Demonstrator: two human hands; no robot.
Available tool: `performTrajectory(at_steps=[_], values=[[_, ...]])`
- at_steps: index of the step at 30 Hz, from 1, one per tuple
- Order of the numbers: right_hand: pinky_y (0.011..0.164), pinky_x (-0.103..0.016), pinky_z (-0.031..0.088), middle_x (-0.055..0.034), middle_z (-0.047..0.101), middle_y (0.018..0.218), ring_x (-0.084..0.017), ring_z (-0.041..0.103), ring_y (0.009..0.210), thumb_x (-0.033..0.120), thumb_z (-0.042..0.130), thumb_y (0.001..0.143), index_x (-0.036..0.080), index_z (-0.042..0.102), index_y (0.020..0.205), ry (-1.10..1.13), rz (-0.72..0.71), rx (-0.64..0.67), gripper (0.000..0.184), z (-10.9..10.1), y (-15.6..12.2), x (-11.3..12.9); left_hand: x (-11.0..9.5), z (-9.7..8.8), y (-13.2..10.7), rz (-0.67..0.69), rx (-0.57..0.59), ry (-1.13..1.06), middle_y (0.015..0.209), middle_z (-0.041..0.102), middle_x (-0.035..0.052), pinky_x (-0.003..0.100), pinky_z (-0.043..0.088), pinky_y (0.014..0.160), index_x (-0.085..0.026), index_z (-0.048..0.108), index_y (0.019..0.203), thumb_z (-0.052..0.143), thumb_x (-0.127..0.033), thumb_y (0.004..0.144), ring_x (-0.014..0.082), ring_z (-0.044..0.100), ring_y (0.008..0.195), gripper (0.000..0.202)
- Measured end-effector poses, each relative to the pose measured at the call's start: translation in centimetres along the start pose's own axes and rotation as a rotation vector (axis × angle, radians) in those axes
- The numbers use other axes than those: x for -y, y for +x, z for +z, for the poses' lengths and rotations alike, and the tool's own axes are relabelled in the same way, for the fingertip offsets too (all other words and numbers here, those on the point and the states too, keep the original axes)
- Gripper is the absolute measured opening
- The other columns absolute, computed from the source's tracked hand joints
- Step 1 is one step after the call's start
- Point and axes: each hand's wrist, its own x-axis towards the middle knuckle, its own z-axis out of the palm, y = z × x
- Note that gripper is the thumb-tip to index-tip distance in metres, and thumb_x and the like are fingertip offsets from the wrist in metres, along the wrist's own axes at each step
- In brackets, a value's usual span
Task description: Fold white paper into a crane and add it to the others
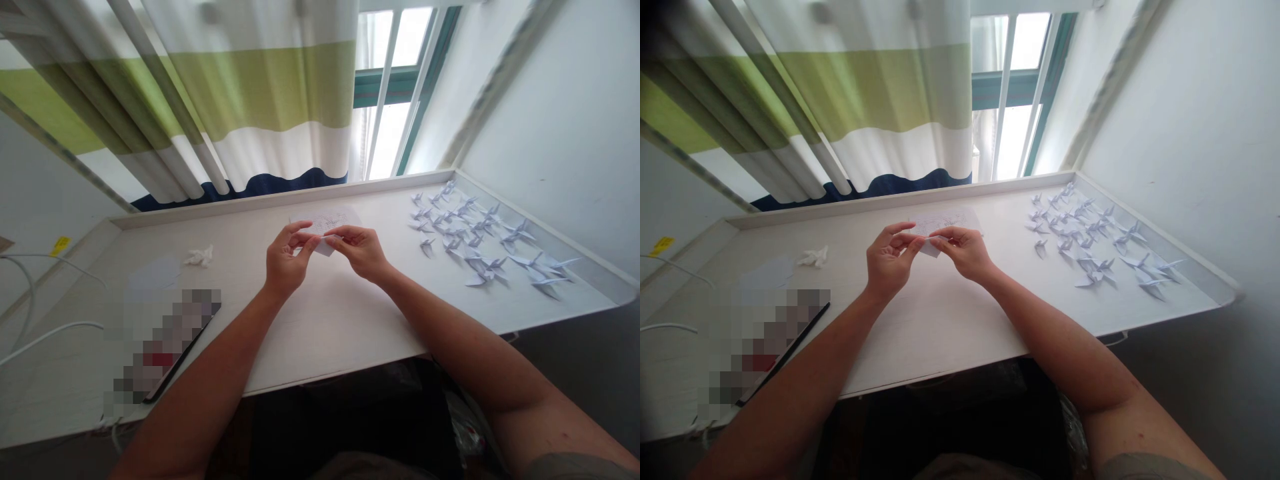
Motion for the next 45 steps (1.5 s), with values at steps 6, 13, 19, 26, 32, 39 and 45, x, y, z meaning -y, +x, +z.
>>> performTrajectory(at_steps=[6, 13, 19, 26, 32, 39, 45], values=[[0.077, -0.038, 0.06, -0.0049, 0.082, 0.087, -0.021, 0.074, 0.083, 0.058, 0.092, 0.074, 0.023, 0.082, 0.083, 0.089, 0.042, 0.002, 0.037, 0.1, 0.0, 0.2, -0.1, 0.1, -0.1, 0.021, -0.003, 0.007, 0.088, 0.081, 0.0018, 0.032, 0.062, 0.087, -0.021, 0.068, 0.116, 0.083, -0.028, 0.088, 0.0181, 0.08, 0.086, 0.033], [0.077, -0.036, 0.059, -0.0055, 0.082, 0.088, -0.02, 0.073, 0.082, 0.059, 0.09, 0.076, 0.022, 0.083, 0.088, 0.033, 0.091, 0.026, 0.04, -0.2, 0.2, -0.4, 0.2, 0.1, 0.2, -0.164, 0.048, -0.087, 0.084, 0.078, 0.0007, 0.032, 0.061, 0.085, -0.02, 0.066, 0.121, 0.088, -0.029, 0.08, 0.0184, 0.079, 0.085, 0.048], [0.079, -0.036, 0.061, -0.0049, 0.081, 0.096, -0.02, 0.073, 0.089, 0.047, 0.09, 0.078, 0.023, 0.082, 0.102, 0.03, 0.078, 0.094, 0.035, -0.1, 0.2, -0.1, 0.0, 0.0, 0.6, -0.186, 0.024, -0.113, 0.08, 0.075, -0.0004, 0.029, 0.059, 0.08, -0.019, 0.068, 0.11, 0.087, -0.024, 0.077, 0.0155, 0.074, 0.078, 0.039], [0.079, -0.039, 0.062, -0.0045, 0.079, 0.093, -0.021, 0.072, 0.086, 0.048, 0.085, 0.083, 0.023, 0.082, 0.102, -0.065, 0.046, 0.09, 0.031, -0.3, 0.2, -0.3, -0.1, 0.0, 0.6, -0.266, 0.03, -0.138, 0.082, 0.075, 0.0023, 0.028, 0.058, 0.071, -0.017, 0.071, 0.101, 0.083, -0.028, 0.079, 0.0149, 0.071, 0.075, 0.028], [0.078, -0.037, 0.061, -0.0053, 0.08, 0.094, -0.02, 0.072, 0.084, 0.055, 0.086, 0.081, 0.023, 0.083, 0.101, -0.066, 0.054, 0.035, 0.038, -0.5, 0.3, -0.8, -0.1, 0.2, 0.4, -0.404, 0.078, -0.22, 0.09, 0.075, 0.0037, 0.029, 0.058, 0.07, -0.017, 0.07, 0.104, 0.083, -0.031, 0.079, 0.0163, 0.071, 0.081, 0.032], [0.074, -0.035, 0.056, -0.0043, 0.077, 0.08, -0.019, 0.069, 0.074, 0.056, 0.079, 0.087, 0.02, 0.079, 0.085, -0.104, 0.111, 0.014, 0.036, -0.8, 0.3, -1.0, 0.1, 0.7, -0.1, -0.537, 0.172, -0.263, 0.09, 0.08, 0.0052, 0.034, 0.06, 0.075, -0.017, 0.062, 0.114, 0.086, -0.02, 0.072, 0.0208, 0.077, 0.082, 0.048], [0.067, -0.033, 0.048, -0.0023, 0.07, 0.069, -0.017, 0.06, 0.067, 0.05, 0.078, 0.085, 0.02, 0.069, 0.069, -0.252, 0.147, -0.066, 0.035, -0.9, 0.4, -1.4, -0.1, 0.7, -0.1, -0.56, 0.136, -0.251, 0.078, 0.077, 0.0008, 0.034, 0.059, 0.076, -0.015, 0.067, 0.11, 0.083, -0.019, 0.072, 0.0169, 0.074, 0.072, 0.041]])
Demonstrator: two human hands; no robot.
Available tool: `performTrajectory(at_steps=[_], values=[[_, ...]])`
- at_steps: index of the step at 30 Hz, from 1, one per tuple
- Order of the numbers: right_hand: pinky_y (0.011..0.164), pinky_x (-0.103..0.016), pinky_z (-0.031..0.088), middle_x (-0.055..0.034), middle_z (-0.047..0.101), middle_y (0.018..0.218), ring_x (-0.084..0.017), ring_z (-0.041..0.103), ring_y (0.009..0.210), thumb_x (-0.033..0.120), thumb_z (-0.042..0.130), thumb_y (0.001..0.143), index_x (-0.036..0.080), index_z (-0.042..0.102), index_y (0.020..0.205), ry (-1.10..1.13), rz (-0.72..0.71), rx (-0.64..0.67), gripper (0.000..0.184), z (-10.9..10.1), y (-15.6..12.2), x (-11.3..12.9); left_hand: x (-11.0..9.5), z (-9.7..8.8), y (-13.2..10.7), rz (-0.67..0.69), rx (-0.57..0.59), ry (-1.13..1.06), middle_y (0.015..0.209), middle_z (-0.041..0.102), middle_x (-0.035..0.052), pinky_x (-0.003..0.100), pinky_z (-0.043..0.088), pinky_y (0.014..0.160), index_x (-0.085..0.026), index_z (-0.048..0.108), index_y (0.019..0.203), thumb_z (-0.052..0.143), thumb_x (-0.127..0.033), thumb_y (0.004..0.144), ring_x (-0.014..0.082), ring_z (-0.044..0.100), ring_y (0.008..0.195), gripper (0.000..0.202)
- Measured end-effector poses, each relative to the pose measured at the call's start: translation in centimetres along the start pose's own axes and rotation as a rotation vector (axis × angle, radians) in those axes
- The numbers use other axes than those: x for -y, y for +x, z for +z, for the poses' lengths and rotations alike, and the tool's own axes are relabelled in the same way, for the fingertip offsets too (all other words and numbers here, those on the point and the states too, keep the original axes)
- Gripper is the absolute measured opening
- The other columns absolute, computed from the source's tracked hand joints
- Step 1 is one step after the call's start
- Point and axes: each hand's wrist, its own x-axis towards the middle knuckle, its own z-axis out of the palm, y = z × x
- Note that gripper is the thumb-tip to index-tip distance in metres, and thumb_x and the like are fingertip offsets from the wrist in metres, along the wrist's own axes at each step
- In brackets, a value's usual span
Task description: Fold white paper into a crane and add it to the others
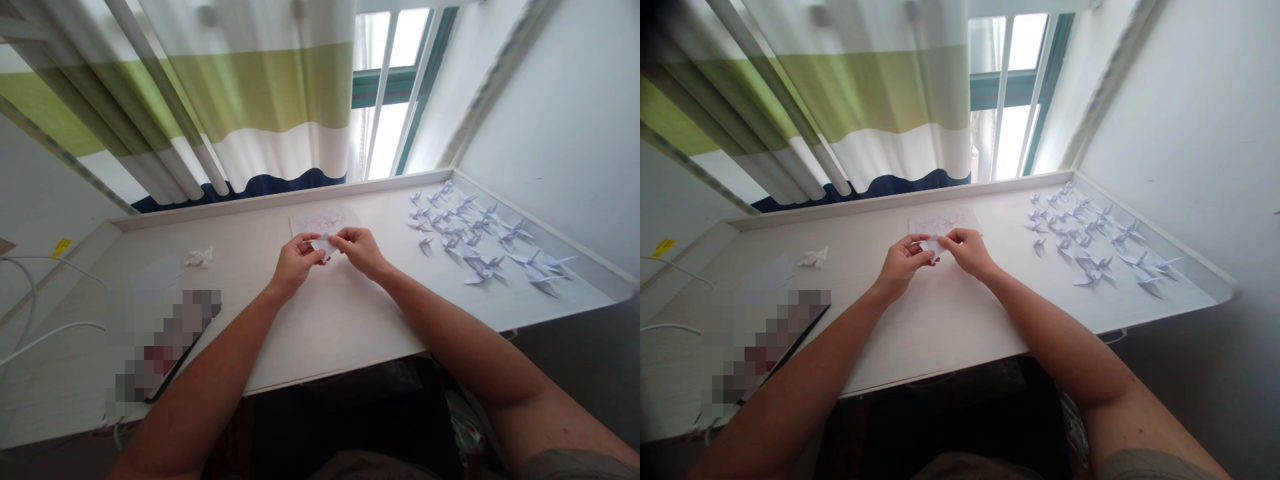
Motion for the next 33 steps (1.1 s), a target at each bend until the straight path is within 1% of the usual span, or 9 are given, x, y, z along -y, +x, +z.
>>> performTrajectory(at_steps=[4, 7, 13, 15, 17, 20, 26, 30, 33], values=[[0.07, -0.034, 0.051, -0.0027, 0.072, 0.078, -0.019, 0.063, 0.074, 0.047, 0.077, 0.085, 0.022, 0.069, 0.078, -0.117, -0.139, -0.063, 0.028, 0.1, 0.0, 0.1, -0.2, 0.0, 0.0, -0.047, -0.038, -0.019, 0.078, 0.078, 0.0019, 0.035, 0.059, 0.078, -0.013, 0.067, 0.109, 0.082, -0.016, 0.072, 0.0151, 0.072, 0.068, 0.04], [0.073, -0.035, 0.053, -0.0017, 0.072, 0.081, -0.019, 0.064, 0.076, 0.041, 0.075, 0.086, 0.023, 0.067, 0.084, -0.164, -0.233, -0.064, 0.02, 0.1, 0.0, 0.1, -0.4, 0.0, 0.0, -0.09, -0.07, -0.042, 0.078, 0.078, 0.0025, 0.035, 0.06, 0.079, -0.013, 0.064, 0.111, 0.082, -0.012, 0.073, 0.0147, 0.072, 0.067, 0.042], [0.071, -0.035, 0.053, -0.0015, 0.072, 0.081, -0.018, 0.064, 0.075, 0.031, 0.069, 0.089, 0.022, 0.067, 0.086, -0.184, -0.262, -0.045, 0.009, 0.1, 0.1, -0.2, -0.7, 0.1, 0.0, -0.171, -0.081, -0.099, 0.08, 0.078, 0.0028, 0.038, 0.063, 0.084, -0.014, 0.058, 0.115, 0.08, -0.006, 0.077, 0.0155, 0.075, 0.068, 0.044], [0.073, -0.036, 0.054, -0.0023, 0.071, 0.083, -0.019, 0.065, 0.078, 0.028, 0.068, 0.091, 0.022, 0.068, 0.089, -0.217, -0.322, -0.048, 0.006, 0.0, 0.0, -0.2, -0.8, 0.0, 0.0, -0.173, -0.068, -0.1, 0.08, 0.078, 0.0036, 0.038, 0.063, 0.086, -0.013, 0.06, 0.113, 0.08, -0.007, 0.078, 0.0156, 0.075, 0.069, 0.041], [0.078, -0.038, 0.054, -0.0044, 0.072, 0.088, -0.022, 0.065, 0.085, 0.024, 0.066, 0.095, 0.023, 0.072, 0.093, -0.297, -0.458, -0.019, 0.006, -0.3, 0.0, 0.0, -0.7, -0.1, 0.0, -0.173, -0.063, -0.1, 0.081, 0.078, 0.0041, 0.038, 0.063, 0.087, -0.012, 0.063, 0.112, 0.081, -0.008, 0.078, 0.0156, 0.075, 0.07, 0.039], [0.088, -0.043, 0.053, -0.0078, 0.074, 0.097, -0.025, 0.064, 0.096, 0.022, 0.065, 0.1, 0.024, 0.076, 0.096, -0.475, -0.641, 0.091, 0.011, -1.0, -0.1, 0.2, -0.4, -0.4, 0.2, -0.158, -0.069, -0.104, 0.085, 0.079, 0.0053, 0.038, 0.063, 0.088, -0.012, 0.068, 0.111, 0.082, -0.01, 0.077, 0.0153, 0.075, 0.074, 0.037], [0.095, -0.045, 0.049, -0.007, 0.08, 0.111, -0.027, 0.065, 0.109, 0.023, 0.064, 0.104, 0.026, 0.079, 0.105, -0.699, -0.723, 0.248, 0.015, -1.9, -0.1, 0.5, -0.3, -0.6, 0.5, -0.11, -0.108, -0.086, 0.086, 0.079, 0.0043, 0.036, 0.064, 0.086, -0.012, 0.071, 0.107, 0.082, -0.011, 0.076, 0.0147, 0.074, 0.075, 0.033], [0.096, -0.045, 0.049, -0.0064, 0.08, 0.115, -0.027, 0.067, 0.11, 0.031, 0.064, 0.106, 0.03, 0.08, 0.116, -0.774, -0.789, 0.302, 0.018, -2.0, -0.1, 0.8, -0.6, -0.8, 0.4, -0.129, -0.112, -0.091, 0.081, 0.077, 0.0037, 0.037, 0.063, 0.084, -0.013, 0.068, 0.105, 0.08, -0.012, 0.077, 0.0146, 0.073, 0.071, 0.031], [0.097, -0.044, 0.049, -0.0063, 0.08, 0.114, -0.025, 0.068, 0.108, 0.029, 0.058, 0.11, 0.03, 0.078, 0.114, -0.798, -0.816, 0.319, 0.021, -1.8, -0.1, 0.9, -0.8, -0.9, 0.5, -0.152, -0.11, -0.122, 0.076, 0.074, 0.0026, 0.034, 0.062, 0.082, -0.013, 0.068, 0.103, 0.078, -0.014, 0.079, 0.014, 0.071, 0.069, 0.025]])
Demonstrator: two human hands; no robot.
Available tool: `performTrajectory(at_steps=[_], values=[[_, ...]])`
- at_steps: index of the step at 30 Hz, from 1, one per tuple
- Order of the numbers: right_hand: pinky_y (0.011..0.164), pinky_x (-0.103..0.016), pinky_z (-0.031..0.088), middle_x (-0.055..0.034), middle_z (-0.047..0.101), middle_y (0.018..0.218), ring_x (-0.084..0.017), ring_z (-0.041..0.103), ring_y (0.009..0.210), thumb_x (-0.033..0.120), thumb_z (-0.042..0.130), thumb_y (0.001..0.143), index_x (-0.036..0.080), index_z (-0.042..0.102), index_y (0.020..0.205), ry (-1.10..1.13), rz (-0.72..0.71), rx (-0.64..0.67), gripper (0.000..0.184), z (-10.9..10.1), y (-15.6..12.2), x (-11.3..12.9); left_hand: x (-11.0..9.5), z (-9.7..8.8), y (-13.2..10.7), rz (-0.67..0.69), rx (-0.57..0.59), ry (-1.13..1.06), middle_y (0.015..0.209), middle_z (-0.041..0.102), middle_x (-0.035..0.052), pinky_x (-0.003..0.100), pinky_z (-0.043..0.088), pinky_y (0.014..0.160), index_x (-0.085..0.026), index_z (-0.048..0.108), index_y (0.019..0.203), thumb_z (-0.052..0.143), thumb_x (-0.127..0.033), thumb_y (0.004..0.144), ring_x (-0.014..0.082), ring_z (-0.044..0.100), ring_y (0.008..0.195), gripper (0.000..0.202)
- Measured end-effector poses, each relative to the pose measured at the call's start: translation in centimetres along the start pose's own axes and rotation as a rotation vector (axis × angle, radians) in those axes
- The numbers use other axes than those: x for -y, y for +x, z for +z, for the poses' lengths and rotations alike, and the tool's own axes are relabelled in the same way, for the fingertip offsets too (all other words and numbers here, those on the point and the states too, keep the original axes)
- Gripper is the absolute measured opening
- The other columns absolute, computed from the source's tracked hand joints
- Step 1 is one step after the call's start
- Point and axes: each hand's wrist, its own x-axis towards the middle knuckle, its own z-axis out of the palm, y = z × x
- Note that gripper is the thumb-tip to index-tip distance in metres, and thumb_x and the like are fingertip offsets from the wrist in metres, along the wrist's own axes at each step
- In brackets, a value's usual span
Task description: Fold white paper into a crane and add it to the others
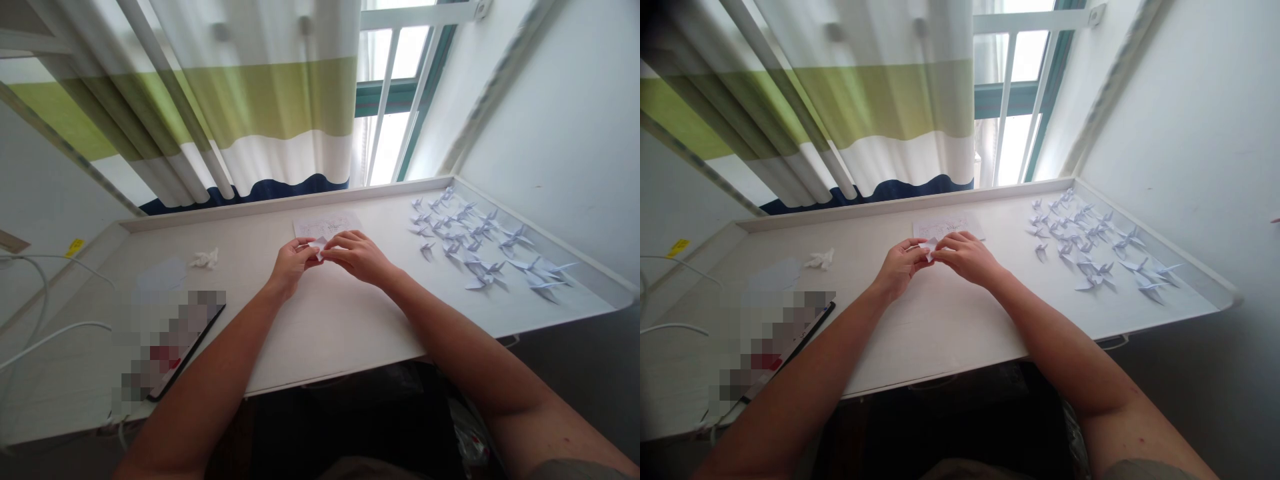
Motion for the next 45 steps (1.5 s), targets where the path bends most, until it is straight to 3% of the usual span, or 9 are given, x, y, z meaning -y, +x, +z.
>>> performTrajectory(at_steps=[7, 12, 17, 23, 27, 31, 35, 39, 45], values=[[0.087, -0.039, 0.054, -0.0108, 0.08, 0.109, -0.025, 0.07, 0.101, 0.027, 0.045, 0.113, 0.023, 0.072, 0.109, 0.036, 0.026, -0.103, 0.028, -0.1, 0.1, 0.7, -0.3, 0.0, 0.1, -0.065, 0.087, -0.123, 0.085, 0.074, 0.005, 0.033, 0.062, 0.086, -0.013, 0.07, 0.099, 0.074, -0.017, 0.085, 0.0158, 0.076, 0.078, 0.015], [0.088, -0.04, 0.055, -0.0091, 0.081, 0.104, -0.024, 0.073, 0.096, 0.027, 0.044, 0.113, 0.025, 0.072, 0.114, 0.065, 0.056, -0.164, 0.028, -0.2, 0.2, 1.1, -0.1, -0.1, 0.2, -0.053, 0.132, -0.183, 0.095, 0.075, 0.0063, 0.036, 0.061, 0.098, -0.013, 0.07, 0.101, 0.083, -0.021, 0.084, 0.0161, 0.078, 0.086, 0.023], [0.09, -0.04, 0.056, -0.0072, 0.083, 0.099, -0.023, 0.076, 0.094, 0.033, 0.051, 0.111, 0.026, 0.075, 0.107, 0.136, 0.101, -0.192, 0.025, -0.1, 0.2, 1.1, 0.1, -0.3, 0.3, -0.027, 0.16, -0.19, 0.094, 0.074, 0.0043, 0.036, 0.061, 0.1, -0.015, 0.069, 0.105, 0.087, -0.023, 0.083, 0.0146, 0.076, 0.087, 0.03], [0.089, -0.044, 0.06, -0.0063, 0.084, 0.1, -0.025, 0.078, 0.091, 0.042, 0.068, 0.102, 0.028, 0.08, 0.103, 0.366, 0.292, -0.299, 0.019, -0.1, 0.3, 1.5, 0.3, -0.4, 0.3, -0.001, 0.204, -0.169, 0.089, 0.074, 0.0028, 0.037, 0.06, 0.098, -0.016, 0.067, 0.108, 0.091, -0.03, 0.082, 0.0136, 0.074, 0.084, 0.038], [0.087, -0.045, 0.064, -0.0044, 0.083, 0.094, -0.025, 0.078, 0.088, 0.055, 0.082, 0.087, 0.027, 0.08, 0.097, 0.664, 0.506, -0.36, 0.03, 0.0, 0.5, 1.4, 0.2, -0.5, 0.3, 0.009, 0.212, -0.161, 0.091, 0.076, 0.0033, 0.038, 0.06, 0.097, -0.017, 0.066, 0.11, 0.091, -0.028, 0.078, 0.0151, 0.075, 0.085, 0.042], [0.085, -0.044, 0.065, -0.0055, 0.082, 0.091, -0.024, 0.078, 0.086, 0.057, 0.086, 0.082, 0.023, 0.079, 0.094, 0.814, 0.565, -0.423, 0.037, 0.3, 0.8, 1.1, 0.4, -0.4, 0.3, 0.021, 0.198, -0.098, 0.095, 0.079, 0.0058, 0.039, 0.058, 0.094, -0.017, 0.068, 0.11, 0.086, -0.018, 0.073, 0.0185, 0.076, 0.088, 0.041], [0.078, -0.04, 0.065, -0.0047, 0.08, 0.09, -0.022, 0.076, 0.084, 0.049, 0.082, 0.087, 0.023, 0.077, 0.095, 0.774, 0.571, -0.446, 0.028, 0.7, 0.8, 1.3, 0.8, -0.2, 0.2, 0.06, 0.171, -0.001, 0.101, 0.08, 0.0077, 0.037, 0.059, 0.088, -0.016, 0.071, 0.103, 0.084, -0.016, 0.069, 0.02, 0.076, 0.091, 0.036], [0.074, -0.036, 0.064, -0.0038, 0.076, 0.093, -0.02, 0.073, 0.087, 0.034, 0.075, 0.091, 0.024, 0.075, 0.1, 0.666, 0.469, -0.402, 0.013, 1.1, 0.7, 1.5, 1.2, 0.1, 0.2, 0.146, 0.091, 0.087, 0.095, 0.08, 0.0073, 0.037, 0.059, 0.086, -0.015, 0.076, 0.097, 0.086, -0.025, 0.071, 0.0196, 0.075, 0.087, 0.029], [0.074, -0.034, 0.062, -0.0055, 0.075, 0.099, -0.021, 0.072, 0.089, 0.022, 0.072, 0.09, 0.024, 0.074, 0.107, 0.439, 0.366, -0.27, 0.018, 1.5, 0.4, 1.2, 1.5, 0.2, 0.3, 0.293, -0.013, 0.16, 0.097, 0.082, 0.007, 0.034, 0.06, 0.082, -0.017, 0.08, 0.096, 0.087, -0.031, 0.073, 0.0222, 0.077, 0.09, 0.028]])
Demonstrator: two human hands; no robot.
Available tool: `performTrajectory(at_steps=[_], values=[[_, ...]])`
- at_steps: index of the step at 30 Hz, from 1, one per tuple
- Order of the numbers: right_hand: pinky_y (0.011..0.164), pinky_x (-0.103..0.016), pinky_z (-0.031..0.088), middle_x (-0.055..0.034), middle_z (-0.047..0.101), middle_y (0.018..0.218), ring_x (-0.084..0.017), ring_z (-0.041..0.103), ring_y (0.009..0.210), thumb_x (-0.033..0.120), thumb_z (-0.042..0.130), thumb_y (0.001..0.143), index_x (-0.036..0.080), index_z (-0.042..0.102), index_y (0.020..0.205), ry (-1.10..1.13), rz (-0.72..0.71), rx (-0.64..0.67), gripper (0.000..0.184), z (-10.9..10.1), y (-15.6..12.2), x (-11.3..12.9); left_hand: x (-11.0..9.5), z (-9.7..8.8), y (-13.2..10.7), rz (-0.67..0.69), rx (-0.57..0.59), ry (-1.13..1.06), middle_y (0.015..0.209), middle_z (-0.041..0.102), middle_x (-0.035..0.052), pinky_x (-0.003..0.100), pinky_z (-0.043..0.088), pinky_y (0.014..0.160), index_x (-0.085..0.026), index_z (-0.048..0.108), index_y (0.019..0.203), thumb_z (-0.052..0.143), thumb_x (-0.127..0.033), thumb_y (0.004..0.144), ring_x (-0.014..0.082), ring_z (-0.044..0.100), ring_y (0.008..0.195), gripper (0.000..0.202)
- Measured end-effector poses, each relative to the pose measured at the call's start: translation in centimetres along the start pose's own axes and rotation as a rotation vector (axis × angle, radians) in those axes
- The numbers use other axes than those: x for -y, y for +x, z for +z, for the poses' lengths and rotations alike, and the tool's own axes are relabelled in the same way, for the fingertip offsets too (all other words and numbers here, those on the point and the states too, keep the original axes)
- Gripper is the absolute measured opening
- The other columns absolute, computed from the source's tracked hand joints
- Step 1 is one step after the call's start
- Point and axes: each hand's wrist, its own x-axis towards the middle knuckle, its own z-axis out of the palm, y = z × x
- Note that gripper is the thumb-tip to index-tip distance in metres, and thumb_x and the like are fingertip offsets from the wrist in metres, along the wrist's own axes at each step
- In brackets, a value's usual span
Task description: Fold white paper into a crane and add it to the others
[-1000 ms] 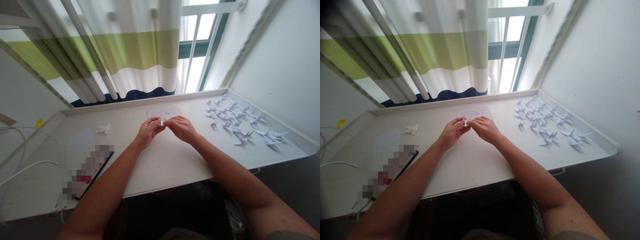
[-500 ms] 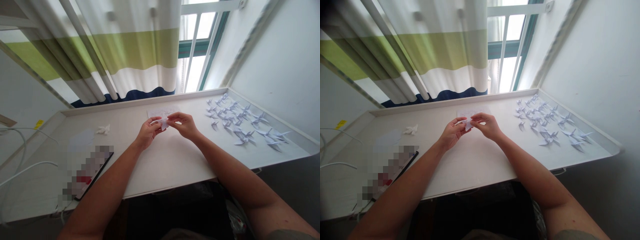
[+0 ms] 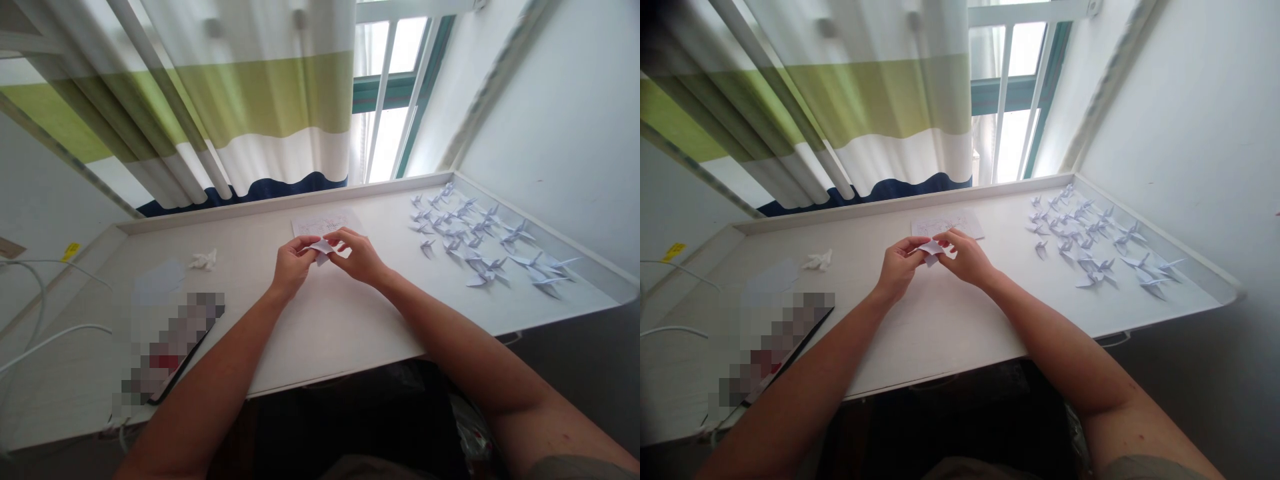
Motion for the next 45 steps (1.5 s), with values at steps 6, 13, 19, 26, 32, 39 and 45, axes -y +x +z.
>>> performTrajectory(at_steps=[6, 13, 19, 26, 32, 39, 45], values=[[0.076, -0.035, 0.057, -0.0069, 0.075, 0.094, -0.02, 0.069, 0.084, 0.021, 0.063, 0.1, 0.021, 0.075, 0.097, -0.19, -0.043, 0.012, 0.012, 0.1, -0.1, -0.4, 0.2, -0.2, -0.3, 0.174, 0.017, 0.31, 0.09, 0.082, 0.0058, 0.034, 0.062, 0.082, -0.019, 0.081, 0.092, 0.08, -0.035, 0.085, 0.0219, 0.078, 0.084, 0.018], [0.073, -0.031, 0.053, -0.0051, 0.073, 0.089, -0.018, 0.066, 0.078, 0.018, 0.063, 0.097, 0.02, 0.069, 0.086, -0.156, 0.042, 0.064, 0.013, 0.3, -0.1, -0.1, -0.3, -0.5, -0.4, 0.252, 0.051, 0.544, 0.089, 0.083, 0.0037, 0.032, 0.059, 0.077, -0.021, 0.081, 0.091, 0.074, -0.03, 0.092, 0.0207, 0.076, 0.08, 0.011], [0.072, -0.03, 0.051, -0.0031, 0.075, 0.081, -0.019, 0.069, 0.075, 0.017, 0.063, 0.096, 0.02, 0.069, 0.083, -0.154, 0.172, 0.129, 0.015, 0.4, 0.1, 0.0, 0.1, -1.0, -0.2, 0.294, 0.051, 0.643, 0.1, 0.085, 0.0047, 0.035, 0.061, 0.084, -0.024, 0.083, 0.102, 0.072, -0.025, 0.093, 0.022, 0.077, 0.084, 0.014], [0.078, -0.034, 0.053, -0.0092, 0.077, 0.096, -0.022, 0.069, 0.085, 0.017, 0.058, 0.098, 0.019, 0.072, 0.095, -0.22, 0.075, 0.067, 0.014, 0.5, -0.1, 0.2, -1.9, -0.7, -1.0, 0.489, 0.073, 1.211, 0.107, 0.082, 0.0115, 0.041, 0.056, 0.089, -0.02, 0.079, 0.1, 0.059, -0.024, 0.102, 0.0313, 0.072, 0.107, 0.021], [0.081, -0.034, 0.057, -0.0055, 0.078, 0.088, -0.021, 0.072, 0.083, 0.02, 0.061, 0.094, 0.02, 0.07, 0.09, -0.029, 0.251, -0.005, 0.01, 1.2, 0.1, 0.7, -1.4, -0.3, -1.0, 0.271, 0.041, 1.205, 0.093, 0.077, 0.0115, 0.037, 0.051, 0.074, -0.019, 0.071, 0.087, 0.06, -0.03, 0.102, 0.0279, 0.071, 0.086, 0.022], [0.077, -0.033, 0.056, -0.0041, 0.078, 0.085, -0.02, 0.071, 0.08, 0.019, 0.061, 0.092, 0.02, 0.066, 0.083, 0.034, 0.361, 0.013, 0.011, 1.5, 0.2, 0.8, -0.4, -0.3, -0.5, 0.245, 0.014, 0.859, 0.099, 0.08, 0.0067, 0.032, 0.056, 0.077, -0.021, 0.076, 0.104, 0.067, -0.023, 0.092, 0.0226, 0.073, 0.09, 0.015], [0.079, -0.034, 0.057, -0.0044, 0.078, 0.089, -0.021, 0.071, 0.084, 0.018, 0.065, 0.091, 0.021, 0.066, 0.089, -0.013, 0.307, 0.037, 0.003, 1.4, 0.0, 0.5, -0.5, -0.4, -0.5, 0.295, 0.014, 0.701, 0.086, 0.08, 0.0004, 0.03, 0.058, 0.08, -0.024, 0.076, 0.116, 0.072, -0.016, 0.085, 0.0169, 0.071, 0.074, 0.033]])
